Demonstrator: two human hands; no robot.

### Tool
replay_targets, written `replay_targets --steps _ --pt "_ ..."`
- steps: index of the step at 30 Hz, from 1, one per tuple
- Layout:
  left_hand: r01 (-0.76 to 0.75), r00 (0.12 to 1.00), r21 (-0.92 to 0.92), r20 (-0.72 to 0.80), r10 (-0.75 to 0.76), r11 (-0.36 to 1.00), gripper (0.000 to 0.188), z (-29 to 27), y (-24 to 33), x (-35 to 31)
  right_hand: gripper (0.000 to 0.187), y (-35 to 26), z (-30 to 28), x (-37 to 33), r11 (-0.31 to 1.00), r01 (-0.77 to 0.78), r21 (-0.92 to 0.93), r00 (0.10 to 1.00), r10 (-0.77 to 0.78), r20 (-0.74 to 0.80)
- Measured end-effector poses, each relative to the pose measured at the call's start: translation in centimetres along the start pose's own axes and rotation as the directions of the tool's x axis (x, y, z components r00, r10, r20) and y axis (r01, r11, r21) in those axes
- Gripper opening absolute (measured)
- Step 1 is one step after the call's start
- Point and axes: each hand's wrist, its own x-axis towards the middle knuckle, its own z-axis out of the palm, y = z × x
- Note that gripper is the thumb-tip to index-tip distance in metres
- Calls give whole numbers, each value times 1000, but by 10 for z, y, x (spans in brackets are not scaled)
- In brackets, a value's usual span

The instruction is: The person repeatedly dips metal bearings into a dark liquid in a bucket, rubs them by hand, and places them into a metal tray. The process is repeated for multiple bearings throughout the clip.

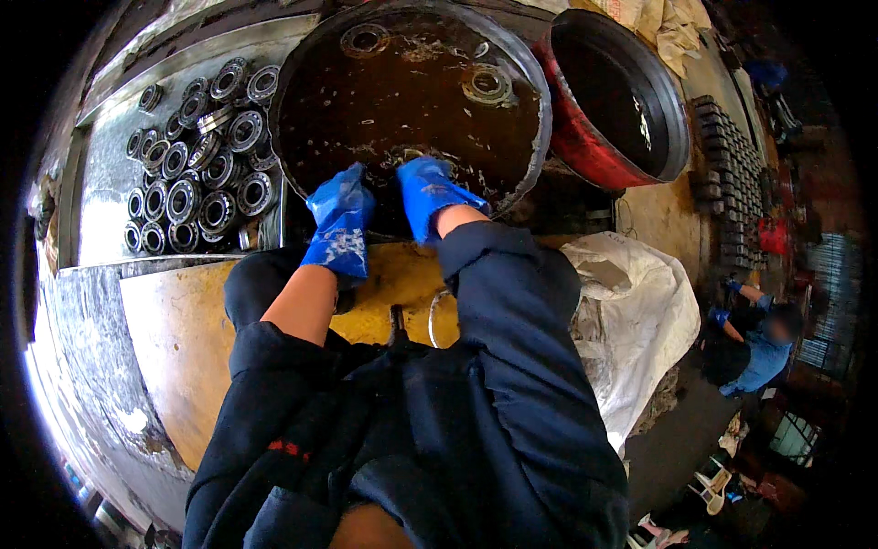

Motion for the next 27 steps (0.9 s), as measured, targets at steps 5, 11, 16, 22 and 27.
replay_targets --steps 5,11,16,22,27 --pt "-26 999 -11 -45 25 1000 47 4 -16 -1 39 -8 -14 -26 997 -3 82 999 -1 40" --pt "-69 997 -26 -33 68 997 44 13 12 3 39 5 3 27 931 111 -348 984 -53 171" --pt "28 997 8 -77 -28 1000 45 5 -25 -5 42 -13 -6 -14 998 60 -7 995 -60 -81" --pt "-26 996 17 -84 27 1000 44 6 -3 -4 38 -5 2 3 991 -63 118 995 71 -67" --pt "-54 988 -54 -146 46 997 33 9 -4 -4 31 1 3 11 985 95 -147 993 -103 -48"
